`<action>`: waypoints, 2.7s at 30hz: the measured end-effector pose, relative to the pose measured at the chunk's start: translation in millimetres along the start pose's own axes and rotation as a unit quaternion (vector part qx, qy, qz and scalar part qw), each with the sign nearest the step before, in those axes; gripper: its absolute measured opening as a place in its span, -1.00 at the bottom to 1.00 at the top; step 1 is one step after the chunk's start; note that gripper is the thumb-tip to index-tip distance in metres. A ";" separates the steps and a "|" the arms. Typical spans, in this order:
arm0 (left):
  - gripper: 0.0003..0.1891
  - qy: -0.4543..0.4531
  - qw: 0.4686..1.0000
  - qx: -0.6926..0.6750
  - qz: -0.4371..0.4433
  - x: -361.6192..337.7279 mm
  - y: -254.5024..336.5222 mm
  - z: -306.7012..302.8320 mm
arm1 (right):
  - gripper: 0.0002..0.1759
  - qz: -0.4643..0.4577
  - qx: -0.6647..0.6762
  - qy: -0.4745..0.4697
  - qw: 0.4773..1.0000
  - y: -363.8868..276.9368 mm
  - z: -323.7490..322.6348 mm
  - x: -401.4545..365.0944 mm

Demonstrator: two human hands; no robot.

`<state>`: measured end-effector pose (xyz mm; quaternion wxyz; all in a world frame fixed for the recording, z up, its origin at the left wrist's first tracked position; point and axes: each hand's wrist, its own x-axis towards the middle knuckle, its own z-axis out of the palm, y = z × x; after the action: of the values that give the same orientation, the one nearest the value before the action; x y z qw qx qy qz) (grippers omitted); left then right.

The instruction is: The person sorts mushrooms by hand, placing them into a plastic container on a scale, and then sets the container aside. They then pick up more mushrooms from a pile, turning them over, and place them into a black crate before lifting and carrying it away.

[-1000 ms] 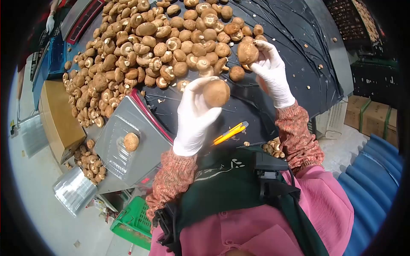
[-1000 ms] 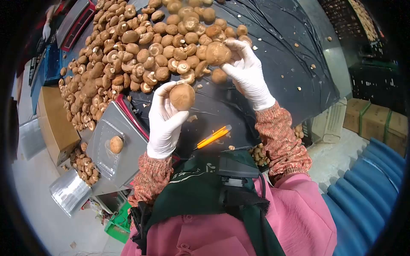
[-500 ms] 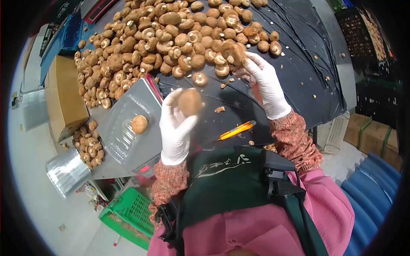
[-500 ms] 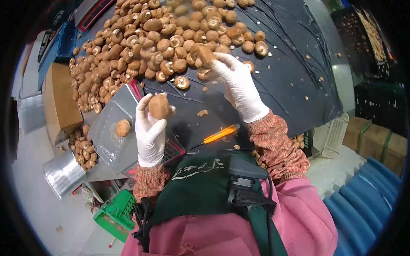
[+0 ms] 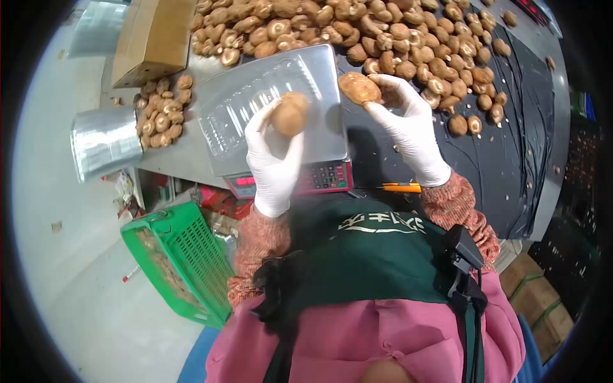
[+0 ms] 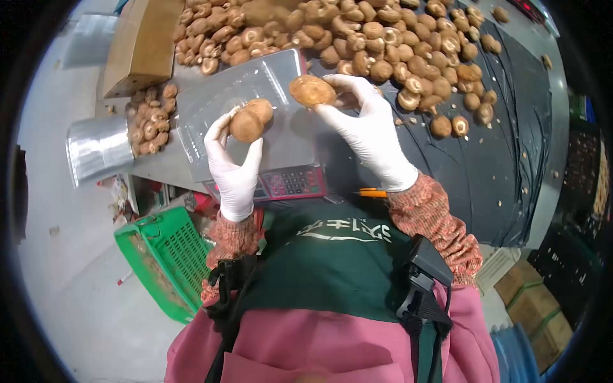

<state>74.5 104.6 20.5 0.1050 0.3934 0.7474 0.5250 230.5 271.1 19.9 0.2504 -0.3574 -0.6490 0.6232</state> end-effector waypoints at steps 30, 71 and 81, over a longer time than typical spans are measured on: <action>-0.40 0.040 0.956 0.231 0.178 33.4 -20.4 -36.7 | -0.57 -0.147 -0.047 -0.066 0.986 0.8 54.4 18.7; -0.42 -0.325 0.837 -0.354 -0.261 43.4 66.1 149.0 | -0.61 0.022 0.320 0.075 0.944 47.3 -132.6 -0.6; -0.35 -0.303 0.732 -0.535 -0.292 29.1 66.7 174.2 | -0.75 -0.056 -0.004 0.198 0.978 50.0 -136.1 -28.2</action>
<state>186.3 256.5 11.4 0.6676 0.1725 0.3494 0.6344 360.5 333.2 -12.8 0.4075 -0.4378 -0.6081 0.5221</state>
